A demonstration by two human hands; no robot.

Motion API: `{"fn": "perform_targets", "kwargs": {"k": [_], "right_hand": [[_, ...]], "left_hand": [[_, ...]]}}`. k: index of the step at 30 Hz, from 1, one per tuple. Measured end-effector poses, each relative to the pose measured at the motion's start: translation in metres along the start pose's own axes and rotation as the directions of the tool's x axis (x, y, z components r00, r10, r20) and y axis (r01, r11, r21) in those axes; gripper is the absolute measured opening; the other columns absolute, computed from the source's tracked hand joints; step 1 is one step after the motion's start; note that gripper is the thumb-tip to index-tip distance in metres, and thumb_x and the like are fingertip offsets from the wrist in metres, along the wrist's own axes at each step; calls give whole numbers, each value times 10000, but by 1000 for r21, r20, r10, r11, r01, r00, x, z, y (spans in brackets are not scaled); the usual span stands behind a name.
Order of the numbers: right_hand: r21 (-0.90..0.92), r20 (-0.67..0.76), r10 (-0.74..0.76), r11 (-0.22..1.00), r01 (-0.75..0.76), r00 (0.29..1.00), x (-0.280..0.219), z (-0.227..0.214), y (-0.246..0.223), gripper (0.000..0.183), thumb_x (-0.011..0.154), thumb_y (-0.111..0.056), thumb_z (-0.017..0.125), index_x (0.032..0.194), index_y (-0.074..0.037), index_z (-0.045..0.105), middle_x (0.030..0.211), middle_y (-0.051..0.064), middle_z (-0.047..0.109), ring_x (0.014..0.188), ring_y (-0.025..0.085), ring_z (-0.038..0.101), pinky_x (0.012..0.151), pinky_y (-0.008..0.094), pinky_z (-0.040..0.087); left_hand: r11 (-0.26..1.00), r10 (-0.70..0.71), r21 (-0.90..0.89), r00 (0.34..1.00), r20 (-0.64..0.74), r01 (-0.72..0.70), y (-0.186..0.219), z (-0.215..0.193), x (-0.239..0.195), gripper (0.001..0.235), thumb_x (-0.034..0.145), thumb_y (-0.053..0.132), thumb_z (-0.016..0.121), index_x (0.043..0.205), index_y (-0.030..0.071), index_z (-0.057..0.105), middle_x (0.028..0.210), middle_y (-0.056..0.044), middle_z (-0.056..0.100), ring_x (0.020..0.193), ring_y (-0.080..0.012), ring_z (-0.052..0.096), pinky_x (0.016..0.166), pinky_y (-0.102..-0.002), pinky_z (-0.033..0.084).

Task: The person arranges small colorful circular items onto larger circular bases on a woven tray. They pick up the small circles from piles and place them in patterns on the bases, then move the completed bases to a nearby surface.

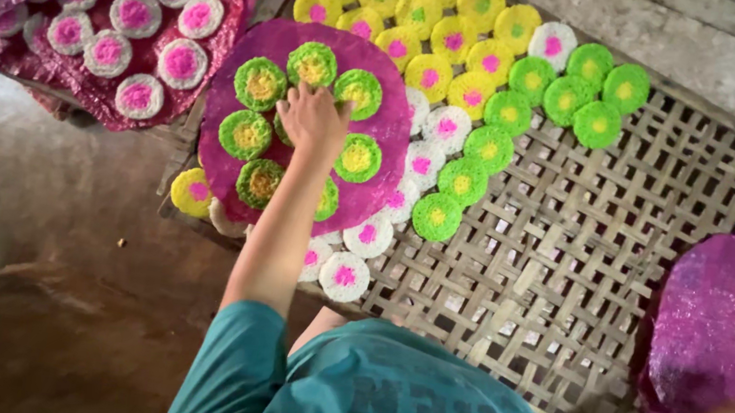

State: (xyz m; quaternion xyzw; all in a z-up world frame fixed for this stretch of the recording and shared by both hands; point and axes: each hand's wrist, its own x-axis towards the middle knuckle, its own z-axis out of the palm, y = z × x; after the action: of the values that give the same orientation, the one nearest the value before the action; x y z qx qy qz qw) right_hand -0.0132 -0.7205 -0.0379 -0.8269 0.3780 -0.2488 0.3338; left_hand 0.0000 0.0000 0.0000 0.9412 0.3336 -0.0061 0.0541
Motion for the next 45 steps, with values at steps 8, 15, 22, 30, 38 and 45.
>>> {"fn": "perform_targets", "kwargs": {"k": [8, 15, 22, 30, 38, 45], "right_hand": [[671, 735, -578, 695, -257, 356, -239, 174, -120, 346, 1015, -17, 646, 1359, -1, 610, 1267, 96, 638, 1154, 234, 629, 1036, 385, 533], [189, 954, -300, 597, -780, 1, -312, 154, -192, 489, 1074, -302, 590, 1380, 77, 552, 1265, 199, 668, 1091, 266, 669, 951, 396, 542], [257, 966, -249, 955, 148, -70, -344, 96, -145, 433, 946, -194, 714, 1324, -31, 579, 1223, 193, 653, 1101, 319, 660, 924, 436, 514], [604, 686, -722, 636, 480, 93, -370, 77, -169, 386, 855, -31, 754, 1221, -25, 632, 1140, 218, 667, 1015, 440, 666, 832, 464, 554], [632, 696, -717, 637, 441, 40, -361, 84, -169, 299, 880, -72, 789, 1140, -32, 647, 1048, 182, 675, 945, 388, 688, 794, 426, 559], [622, 778, -625, 751, 220, -66, -354, 82, -167, 302, 879, -75, 783, 1147, -17, 656, 1022, 173, 696, 933, 395, 679, 812, 438, 539]], "left_hand": [[619, 8, -782, 995, 104, 77, 51, -24, -25, 201, 912, 36, 677, 1079, 49, 566, 972, -107, 670, 773, -181, 651, 619, -234, 555], [661, 586, -624, 806, 81, -417, 68, -53, -130, 440, 850, 316, 828, 1155, 66, 632, 1144, -151, 681, 923, -268, 660, 708, -358, 544], [857, 405, -318, 911, -70, -406, -17, -24, -102, 576, 838, 171, 767, 1340, 23, 528, 1347, -192, 575, 1202, -374, 564, 979, -527, 475], [852, 186, -483, 979, -80, -201, -28, 9, -78, 427, 836, 116, 778, 1196, 45, 559, 1128, -205, 607, 1077, -418, 606, 886, -497, 509], [770, 173, -620, 985, -21, -148, -24, 14, -73, 269, 782, 67, 759, 995, 72, 595, 1000, -113, 676, 922, -325, 683, 753, -449, 551], [724, 158, -683, 987, 27, -98, -23, -4, -85, 226, 808, 3, 723, 996, 49, 606, 973, -106, 625, 818, -245, 653, 719, -406, 538]]}}
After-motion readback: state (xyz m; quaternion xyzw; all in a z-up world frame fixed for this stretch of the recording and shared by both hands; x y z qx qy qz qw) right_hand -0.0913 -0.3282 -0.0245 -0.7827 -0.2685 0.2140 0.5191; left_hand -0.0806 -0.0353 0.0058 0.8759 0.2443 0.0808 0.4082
